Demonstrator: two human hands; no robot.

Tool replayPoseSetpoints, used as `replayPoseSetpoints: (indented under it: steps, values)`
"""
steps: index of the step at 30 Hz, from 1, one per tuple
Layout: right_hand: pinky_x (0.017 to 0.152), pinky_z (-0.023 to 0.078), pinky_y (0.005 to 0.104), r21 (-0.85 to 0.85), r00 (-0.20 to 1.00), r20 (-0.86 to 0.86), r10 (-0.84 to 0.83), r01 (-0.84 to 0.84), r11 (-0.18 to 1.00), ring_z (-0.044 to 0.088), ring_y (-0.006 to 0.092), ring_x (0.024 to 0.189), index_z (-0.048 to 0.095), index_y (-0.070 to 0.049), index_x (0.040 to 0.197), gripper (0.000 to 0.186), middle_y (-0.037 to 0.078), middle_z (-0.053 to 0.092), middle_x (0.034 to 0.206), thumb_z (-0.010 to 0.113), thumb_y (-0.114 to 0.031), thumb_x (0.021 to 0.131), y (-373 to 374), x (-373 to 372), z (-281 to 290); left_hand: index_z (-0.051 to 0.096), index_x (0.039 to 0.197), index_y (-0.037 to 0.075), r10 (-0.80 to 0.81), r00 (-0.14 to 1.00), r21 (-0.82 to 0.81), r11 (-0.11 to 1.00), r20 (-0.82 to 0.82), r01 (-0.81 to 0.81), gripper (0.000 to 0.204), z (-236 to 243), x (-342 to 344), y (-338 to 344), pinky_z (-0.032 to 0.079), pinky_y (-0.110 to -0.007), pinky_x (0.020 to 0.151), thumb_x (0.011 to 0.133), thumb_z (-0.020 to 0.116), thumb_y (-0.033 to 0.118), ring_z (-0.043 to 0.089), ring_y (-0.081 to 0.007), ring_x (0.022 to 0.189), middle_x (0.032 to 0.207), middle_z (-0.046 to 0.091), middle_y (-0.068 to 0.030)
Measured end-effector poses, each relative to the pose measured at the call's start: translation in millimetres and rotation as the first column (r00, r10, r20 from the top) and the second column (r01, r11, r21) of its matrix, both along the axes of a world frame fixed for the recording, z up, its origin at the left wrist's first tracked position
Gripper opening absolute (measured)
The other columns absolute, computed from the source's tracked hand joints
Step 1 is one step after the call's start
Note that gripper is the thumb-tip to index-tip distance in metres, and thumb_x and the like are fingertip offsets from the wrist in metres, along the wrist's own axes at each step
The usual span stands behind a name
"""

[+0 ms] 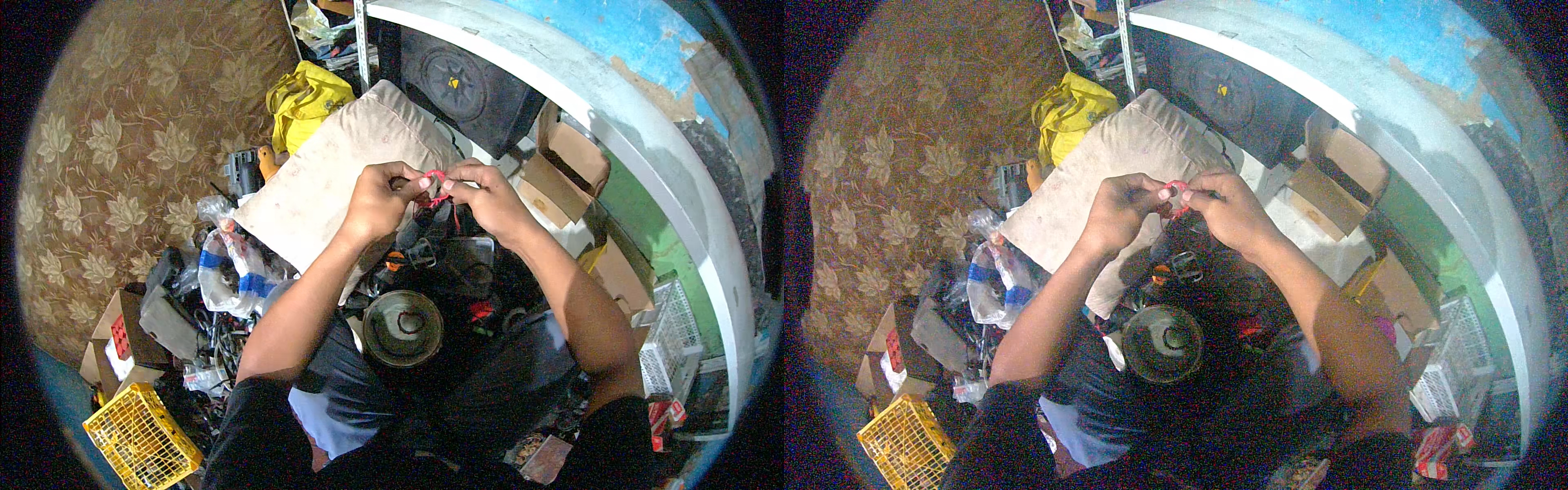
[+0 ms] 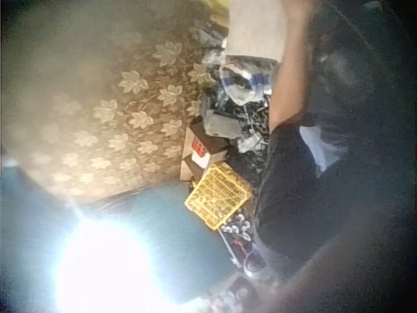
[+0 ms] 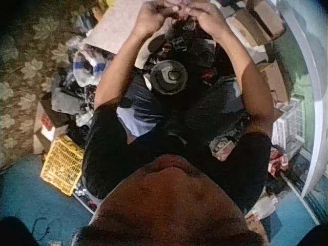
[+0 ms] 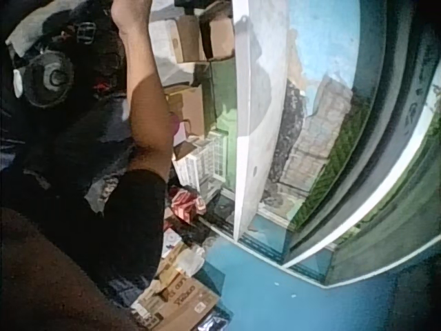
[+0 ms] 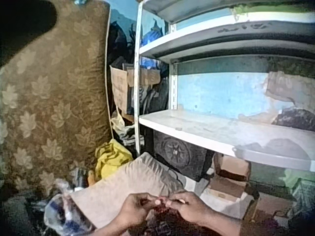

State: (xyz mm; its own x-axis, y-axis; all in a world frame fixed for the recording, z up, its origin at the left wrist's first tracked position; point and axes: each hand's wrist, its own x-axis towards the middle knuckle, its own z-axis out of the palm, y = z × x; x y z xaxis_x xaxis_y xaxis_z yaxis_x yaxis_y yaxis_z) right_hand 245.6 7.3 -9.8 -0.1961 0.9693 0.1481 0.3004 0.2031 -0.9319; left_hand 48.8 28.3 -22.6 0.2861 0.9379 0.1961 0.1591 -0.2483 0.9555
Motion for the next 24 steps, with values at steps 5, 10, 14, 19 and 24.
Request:
replayPoseSetpoints:
  steps: [5, 10, 14, 19, 24]
  values:
    - [0.091, 0.043, 0.0357, 0.08, 0.994, 0.102, 0.046, -0.054, 0.995, 0.06, 0.0245, 0.098, 0.073, 0.001, 0.093, 0.023, 0.013, 0.065, 0.095, 0.065, -0.021, 0.091, -6, -6, 1, 0.07, 0.09, -0.004, 0.103, 0.984, 0.201, 0.977, -0.144, -0.073, 0.014, -4, 6, -10, 0.052, -0.029, 0.068, 0.09, 0.068, 0.01, 0.065, -0.0138, 0.07, 0.078, 0.071, -0.0109]
    - [0.095, 0.041, 0.0322, 0.09, 0.974, 0.22, 0.057, -0.078, 0.993, 0.056, 0.0204, 0.105, 0.073, -0.003, 0.102, 0.021, 0.01, 0.06, 0.104, 0.068, -0.02, 0.09, -8, -5, 4, 0.07, 0.091, -0.005, 0.129, 0.982, 0.117, 0.987, -0.137, -0.114, 0.014, 2, 9, -14, 0.053, -0.029, 0.066, 0.09, 0.067, 0.009, 0.068, -0.0159, 0.072, 0.079, 0.072, -0.0125]
    - [0.093, 0.043, 0.0318, 0.299, 0.923, 0.386, -0.004, -0.121, 0.947, 0.056, 0.02, 0.103, 0.072, -0.002, 0.102, 0.021, 0.01, 0.059, 0.106, 0.071, -0.018, 0.087, -7, -8, -5, 0.071, 0.091, -0.006, 0.166, 0.983, 0.16, 0.975, -0.079, -0.152, 0.015, -4, 12, -12, 0.054, -0.03, 0.065, 0.091, 0.067, 0.009, 0.068, -0.0166, 0.07, 0.08, 0.072, -0.0138]
    - [0.079, 0.042, 0.0286, -0.287, 0.974, -0.228, -0.005, -0.062, 0.956, 0.058, 0.0146, 0.088, 0.07, -0.004, 0.083, 0.024, 0.001, 0.06, 0.082, 0.063, -0.026, 0.09, -16, -11, 23, 0.07, 0.089, -0.006, 0.208, 0.977, 0.143, 0.969, -0.038, -0.2, 0.015, -1, 11, -13, 0.054, -0.031, 0.063, 0.09, 0.067, 0.009, 0.068, -0.0179, 0.067, 0.08, 0.072, -0.0144]
    - [0.063, 0.041, 0.0302, -0.366, 0.646, -0.738, -0.195, -0.14, 0.92, 0.053, 0.0123, 0.066, 0.05, -0.012, 0.068, 0.028, 0.0, 0.053, 0.066, 0.056, -0.023, 0.094, -12, -8, 31, 0.069, 0.087, -0.005, 0.318, 0.944, 0.38, 0.887, -0.087, -0.264, 0.013, -4, 15, -8, 0.055, -0.032, 0.061, 0.088, 0.069, 0.008, 0.07, -0.0191, 0.066, 0.078, 0.071, -0.015]
